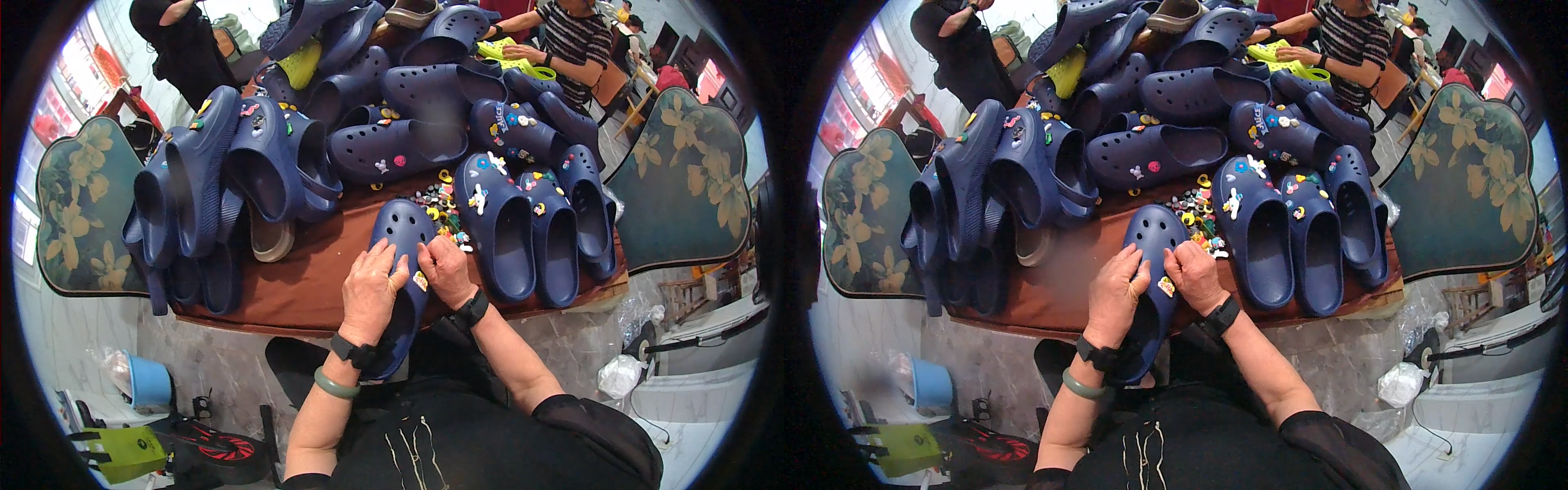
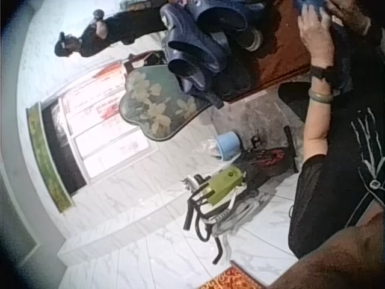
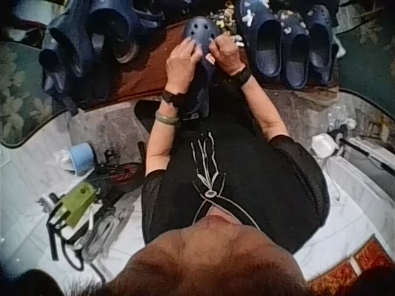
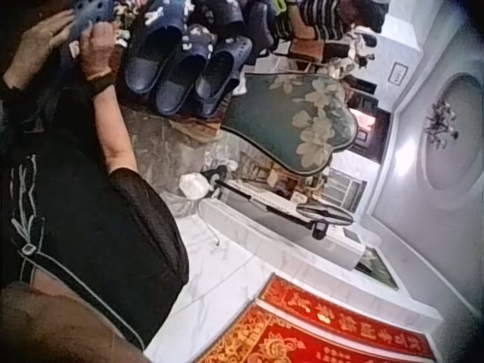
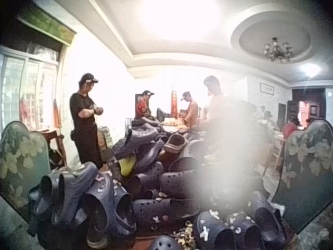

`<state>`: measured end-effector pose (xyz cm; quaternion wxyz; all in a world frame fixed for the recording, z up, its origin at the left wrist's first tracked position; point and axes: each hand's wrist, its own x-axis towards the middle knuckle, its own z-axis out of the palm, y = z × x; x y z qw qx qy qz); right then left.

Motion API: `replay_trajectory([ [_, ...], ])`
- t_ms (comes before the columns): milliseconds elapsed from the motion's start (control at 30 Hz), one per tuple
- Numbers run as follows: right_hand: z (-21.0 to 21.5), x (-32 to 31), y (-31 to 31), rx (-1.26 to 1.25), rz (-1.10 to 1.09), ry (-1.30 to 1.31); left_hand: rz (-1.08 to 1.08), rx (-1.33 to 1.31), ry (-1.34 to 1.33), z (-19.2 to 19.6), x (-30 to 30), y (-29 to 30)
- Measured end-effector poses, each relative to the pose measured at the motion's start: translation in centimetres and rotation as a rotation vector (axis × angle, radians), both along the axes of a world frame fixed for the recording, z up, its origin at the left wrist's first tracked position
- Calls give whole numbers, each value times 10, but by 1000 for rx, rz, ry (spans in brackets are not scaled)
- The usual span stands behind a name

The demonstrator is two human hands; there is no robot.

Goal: Attaching decorative charms into the holes of plastic clogs.

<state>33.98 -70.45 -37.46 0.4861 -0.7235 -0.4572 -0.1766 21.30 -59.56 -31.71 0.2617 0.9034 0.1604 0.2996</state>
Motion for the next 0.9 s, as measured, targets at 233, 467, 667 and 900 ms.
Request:
replay_trajectory([
  [233, -9, 4, -16, -5, 190, 380, -20, -90, 19, -3, -2, 3],
  [467, 6, -13, -33, -59, 379, 326, -39, -160, 1, -7, -3, 7],
  [667, 5, -33, -19, 34, 104, -21, -68, -135, -10, -6, -4, 9],
  [900, 11, -37, -18, 72, 94, 137, -57, -152, 15, -6, -4, 9],
])
